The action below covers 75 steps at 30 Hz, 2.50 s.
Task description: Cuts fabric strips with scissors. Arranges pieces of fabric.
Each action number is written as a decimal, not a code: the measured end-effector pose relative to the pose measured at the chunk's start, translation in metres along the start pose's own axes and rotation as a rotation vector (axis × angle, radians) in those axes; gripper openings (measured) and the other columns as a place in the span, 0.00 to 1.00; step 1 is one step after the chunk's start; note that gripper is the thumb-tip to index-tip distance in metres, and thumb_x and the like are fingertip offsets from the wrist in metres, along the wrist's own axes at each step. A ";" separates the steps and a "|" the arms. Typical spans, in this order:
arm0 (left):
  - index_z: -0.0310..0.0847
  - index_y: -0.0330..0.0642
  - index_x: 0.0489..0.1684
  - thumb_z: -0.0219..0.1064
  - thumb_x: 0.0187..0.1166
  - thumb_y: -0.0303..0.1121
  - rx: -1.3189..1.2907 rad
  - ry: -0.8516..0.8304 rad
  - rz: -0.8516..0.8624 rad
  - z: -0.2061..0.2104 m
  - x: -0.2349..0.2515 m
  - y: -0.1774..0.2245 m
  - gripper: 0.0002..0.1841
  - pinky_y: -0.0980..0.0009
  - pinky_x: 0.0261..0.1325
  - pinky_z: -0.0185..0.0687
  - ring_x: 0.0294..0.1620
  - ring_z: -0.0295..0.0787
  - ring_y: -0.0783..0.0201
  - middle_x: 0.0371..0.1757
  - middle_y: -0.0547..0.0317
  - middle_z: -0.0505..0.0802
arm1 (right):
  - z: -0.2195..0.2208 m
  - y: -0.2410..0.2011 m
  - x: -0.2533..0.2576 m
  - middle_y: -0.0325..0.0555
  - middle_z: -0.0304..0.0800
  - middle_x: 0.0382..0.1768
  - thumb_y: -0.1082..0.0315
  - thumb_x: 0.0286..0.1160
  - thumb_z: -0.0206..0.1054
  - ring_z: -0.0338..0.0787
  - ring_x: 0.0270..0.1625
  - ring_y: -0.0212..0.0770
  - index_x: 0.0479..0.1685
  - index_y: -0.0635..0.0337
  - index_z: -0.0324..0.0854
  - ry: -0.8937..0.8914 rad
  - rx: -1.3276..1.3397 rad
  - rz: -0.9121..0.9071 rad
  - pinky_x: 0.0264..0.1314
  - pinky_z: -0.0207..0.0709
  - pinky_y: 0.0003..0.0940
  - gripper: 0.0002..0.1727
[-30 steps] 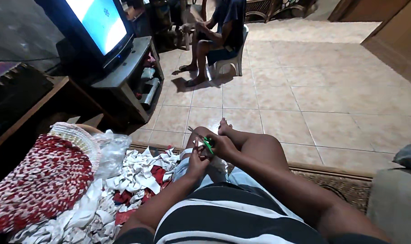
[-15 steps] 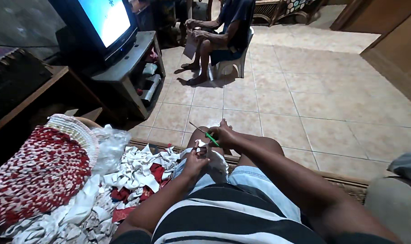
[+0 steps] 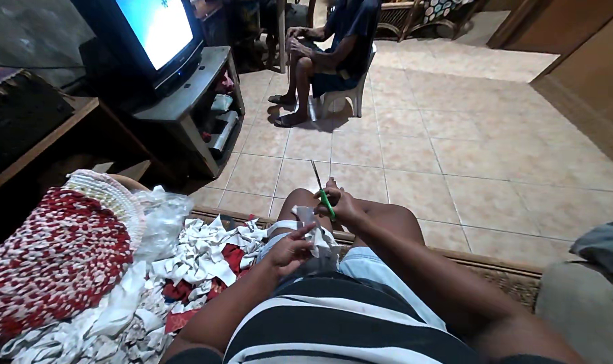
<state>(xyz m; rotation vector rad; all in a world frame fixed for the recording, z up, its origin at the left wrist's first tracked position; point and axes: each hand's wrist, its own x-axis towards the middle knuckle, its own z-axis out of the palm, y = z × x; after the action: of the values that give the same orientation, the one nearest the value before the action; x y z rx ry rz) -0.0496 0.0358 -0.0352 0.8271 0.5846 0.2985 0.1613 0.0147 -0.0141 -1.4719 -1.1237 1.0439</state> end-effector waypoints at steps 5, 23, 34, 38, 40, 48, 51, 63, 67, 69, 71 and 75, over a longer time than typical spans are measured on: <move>0.65 0.37 0.82 0.48 0.85 0.20 -0.095 -0.085 0.279 0.004 -0.008 0.013 0.25 0.63 0.62 0.86 0.54 0.90 0.65 0.61 0.54 0.90 | 0.005 -0.037 -0.006 0.37 0.90 0.30 0.79 0.62 0.74 0.90 0.31 0.29 0.56 0.64 0.81 -0.052 0.184 -0.053 0.40 0.87 0.26 0.20; 0.81 0.26 0.65 0.63 0.79 0.19 0.253 -0.023 0.473 0.011 0.001 0.003 0.17 0.73 0.64 0.84 0.55 0.90 0.73 0.58 0.57 0.93 | 0.016 -0.020 0.006 0.45 0.89 0.37 0.80 0.71 0.71 0.88 0.32 0.31 0.59 0.67 0.79 0.113 0.322 0.082 0.38 0.86 0.27 0.17; 0.79 0.24 0.68 0.69 0.74 0.17 0.353 0.079 0.571 0.013 0.002 0.018 0.22 0.71 0.62 0.88 0.53 0.92 0.69 0.59 0.50 0.93 | -0.017 0.008 -0.038 0.46 0.91 0.44 0.56 0.63 0.82 0.90 0.42 0.33 0.71 0.68 0.71 -0.023 -0.168 -0.122 0.50 0.86 0.34 0.39; 0.77 0.25 0.72 0.68 0.74 0.16 0.342 0.092 0.525 0.013 0.000 0.025 0.24 0.71 0.62 0.87 0.53 0.91 0.70 0.61 0.50 0.91 | -0.033 0.023 -0.090 0.39 0.92 0.49 0.44 0.61 0.80 0.92 0.49 0.29 0.69 0.65 0.70 -0.210 -0.157 -0.146 0.54 0.88 0.29 0.43; 0.76 0.26 0.73 0.66 0.74 0.15 0.306 0.065 0.488 0.014 0.000 0.028 0.24 0.71 0.62 0.87 0.53 0.91 0.70 0.62 0.51 0.91 | -0.037 0.037 -0.107 0.39 0.92 0.50 0.43 0.61 0.80 0.93 0.46 0.28 0.65 0.66 0.76 -0.249 -0.109 -0.175 0.52 0.88 0.28 0.41; 0.74 0.27 0.74 0.63 0.74 0.14 0.258 -0.068 0.388 0.025 0.000 0.035 0.25 0.70 0.59 0.88 0.52 0.91 0.69 0.63 0.53 0.91 | -0.041 0.060 -0.116 0.28 0.92 0.46 0.50 0.64 0.82 0.87 0.33 0.17 0.59 0.57 0.82 -0.421 0.054 -0.220 0.36 0.83 0.16 0.29; 0.73 0.29 0.75 0.62 0.73 0.14 0.233 -0.106 0.335 0.026 0.000 0.036 0.26 0.70 0.57 0.88 0.52 0.91 0.69 0.65 0.54 0.90 | -0.039 0.059 -0.113 0.27 0.92 0.44 0.50 0.63 0.83 0.88 0.33 0.19 0.59 0.55 0.82 -0.437 0.100 -0.193 0.35 0.84 0.17 0.29; 0.64 0.22 0.81 0.71 0.67 0.14 0.452 0.011 0.638 0.032 0.002 0.017 0.36 0.69 0.61 0.89 0.58 0.91 0.65 0.74 0.41 0.83 | -0.021 0.047 -0.119 0.26 0.91 0.30 0.54 0.65 0.80 0.89 0.27 0.25 0.56 0.54 0.81 -0.285 0.184 -0.110 0.31 0.86 0.22 0.23; 0.62 0.20 0.81 0.73 0.67 0.16 0.506 0.003 0.689 0.031 0.002 0.014 0.37 0.69 0.63 0.88 0.61 0.90 0.65 0.75 0.39 0.82 | -0.019 0.048 -0.119 0.25 0.90 0.29 0.57 0.65 0.80 0.88 0.26 0.24 0.56 0.55 0.81 -0.248 0.164 -0.124 0.31 0.86 0.22 0.23; 0.62 0.20 0.81 0.73 0.67 0.16 0.514 0.014 0.704 0.031 0.002 0.014 0.37 0.69 0.62 0.89 0.61 0.90 0.64 0.75 0.39 0.82 | -0.018 0.048 -0.118 0.25 0.89 0.29 0.56 0.64 0.81 0.87 0.25 0.23 0.56 0.56 0.82 -0.239 0.134 -0.132 0.31 0.85 0.21 0.24; 0.62 0.21 0.82 0.72 0.67 0.16 0.511 0.027 0.701 0.030 0.002 0.014 0.38 0.69 0.61 0.89 0.61 0.90 0.64 0.76 0.39 0.82 | -0.017 0.048 -0.118 0.25 0.89 0.31 0.53 0.63 0.81 0.87 0.26 0.22 0.56 0.56 0.82 -0.220 0.098 -0.136 0.32 0.85 0.21 0.25; 0.61 0.21 0.82 0.73 0.67 0.17 0.534 0.041 0.721 0.029 0.005 0.012 0.38 0.67 0.63 0.89 0.63 0.90 0.62 0.76 0.39 0.82 | -0.016 0.050 -0.118 0.30 0.89 0.38 0.52 0.62 0.82 0.86 0.27 0.21 0.55 0.59 0.83 -0.169 0.075 -0.157 0.32 0.85 0.20 0.27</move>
<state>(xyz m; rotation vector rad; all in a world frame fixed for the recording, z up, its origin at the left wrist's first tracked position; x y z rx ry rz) -0.0289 0.0281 -0.0125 1.5459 0.3852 0.8389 0.1594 -0.1086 -0.0526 -1.2334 -1.2832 1.1031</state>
